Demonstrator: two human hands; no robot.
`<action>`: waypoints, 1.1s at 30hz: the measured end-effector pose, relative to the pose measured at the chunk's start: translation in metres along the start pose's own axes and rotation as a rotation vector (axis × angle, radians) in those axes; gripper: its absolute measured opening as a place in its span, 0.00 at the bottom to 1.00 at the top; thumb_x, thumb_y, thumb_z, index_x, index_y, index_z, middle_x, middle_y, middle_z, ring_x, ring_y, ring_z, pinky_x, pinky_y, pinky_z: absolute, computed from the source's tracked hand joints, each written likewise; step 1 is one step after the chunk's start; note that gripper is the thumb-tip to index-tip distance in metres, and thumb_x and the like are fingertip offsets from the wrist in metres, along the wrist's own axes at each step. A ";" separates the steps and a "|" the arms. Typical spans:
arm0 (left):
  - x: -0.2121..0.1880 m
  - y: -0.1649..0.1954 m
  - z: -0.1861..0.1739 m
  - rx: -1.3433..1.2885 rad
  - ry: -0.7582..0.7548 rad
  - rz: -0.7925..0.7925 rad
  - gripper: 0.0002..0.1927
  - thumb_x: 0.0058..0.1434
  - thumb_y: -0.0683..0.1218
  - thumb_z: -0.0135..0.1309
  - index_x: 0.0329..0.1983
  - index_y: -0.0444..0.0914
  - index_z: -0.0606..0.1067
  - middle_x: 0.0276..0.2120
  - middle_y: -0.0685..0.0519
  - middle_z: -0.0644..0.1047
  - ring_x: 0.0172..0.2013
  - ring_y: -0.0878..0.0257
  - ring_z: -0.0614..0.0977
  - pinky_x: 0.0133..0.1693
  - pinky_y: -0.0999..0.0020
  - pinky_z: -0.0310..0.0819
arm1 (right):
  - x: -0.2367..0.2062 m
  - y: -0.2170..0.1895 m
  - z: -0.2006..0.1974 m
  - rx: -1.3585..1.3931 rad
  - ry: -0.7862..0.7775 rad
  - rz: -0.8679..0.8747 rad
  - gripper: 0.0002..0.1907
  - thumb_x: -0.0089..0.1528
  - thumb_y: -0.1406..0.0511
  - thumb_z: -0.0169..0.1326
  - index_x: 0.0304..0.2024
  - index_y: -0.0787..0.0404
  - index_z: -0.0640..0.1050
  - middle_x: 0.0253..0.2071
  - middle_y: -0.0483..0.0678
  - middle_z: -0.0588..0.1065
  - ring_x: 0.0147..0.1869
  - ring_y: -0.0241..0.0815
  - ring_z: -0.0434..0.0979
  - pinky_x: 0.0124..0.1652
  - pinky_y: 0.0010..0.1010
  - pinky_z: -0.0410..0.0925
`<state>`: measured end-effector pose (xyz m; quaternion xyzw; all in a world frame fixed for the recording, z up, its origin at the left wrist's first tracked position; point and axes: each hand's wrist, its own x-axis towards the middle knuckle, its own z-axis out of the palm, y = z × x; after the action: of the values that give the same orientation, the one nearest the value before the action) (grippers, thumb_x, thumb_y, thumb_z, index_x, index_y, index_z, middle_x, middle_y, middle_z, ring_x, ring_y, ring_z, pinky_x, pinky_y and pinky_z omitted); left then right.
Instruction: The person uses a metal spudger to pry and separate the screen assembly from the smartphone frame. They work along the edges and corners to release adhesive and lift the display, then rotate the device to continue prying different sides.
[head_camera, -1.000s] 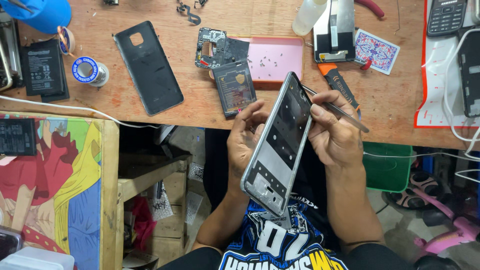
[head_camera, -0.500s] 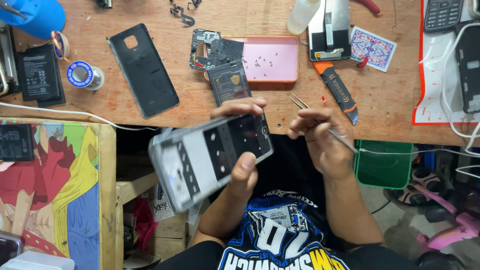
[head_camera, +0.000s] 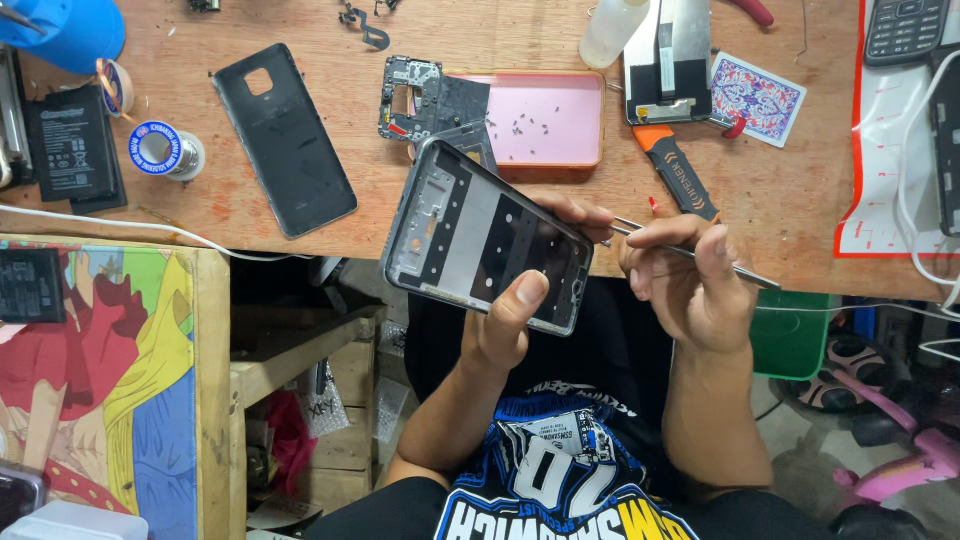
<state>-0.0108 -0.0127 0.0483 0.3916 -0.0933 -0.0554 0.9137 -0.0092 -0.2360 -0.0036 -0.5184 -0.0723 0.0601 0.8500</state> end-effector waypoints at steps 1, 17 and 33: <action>0.000 -0.001 0.001 0.026 0.018 -0.001 0.31 0.67 0.55 0.52 0.65 0.29 0.65 0.56 0.36 0.74 0.59 0.52 0.77 0.66 0.56 0.70 | -0.001 -0.001 0.000 -0.053 0.008 -0.012 0.33 0.78 0.49 0.40 0.48 0.76 0.76 0.30 0.57 0.74 0.31 0.42 0.72 0.36 0.29 0.65; 0.000 -0.011 -0.003 0.358 0.167 0.286 0.29 0.63 0.39 0.54 0.67 0.34 0.61 0.60 0.45 0.67 0.67 0.53 0.69 0.71 0.57 0.61 | -0.012 -0.025 0.043 -0.516 0.117 -0.098 0.12 0.70 0.73 0.56 0.55 0.73 0.75 0.46 0.61 0.78 0.48 0.46 0.82 0.52 0.33 0.76; -0.010 -0.019 -0.003 0.394 0.213 0.350 0.27 0.67 0.40 0.52 0.66 0.40 0.57 0.66 0.41 0.67 0.71 0.50 0.64 0.74 0.56 0.56 | -0.024 -0.008 0.063 -0.606 0.099 -0.172 0.05 0.68 0.76 0.46 0.46 0.71 0.72 0.55 0.65 0.78 0.59 0.50 0.82 0.60 0.35 0.74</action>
<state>-0.0204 -0.0225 0.0313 0.5430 -0.0719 0.1640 0.8204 -0.0446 -0.1895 0.0304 -0.7421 -0.0891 -0.0613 0.6615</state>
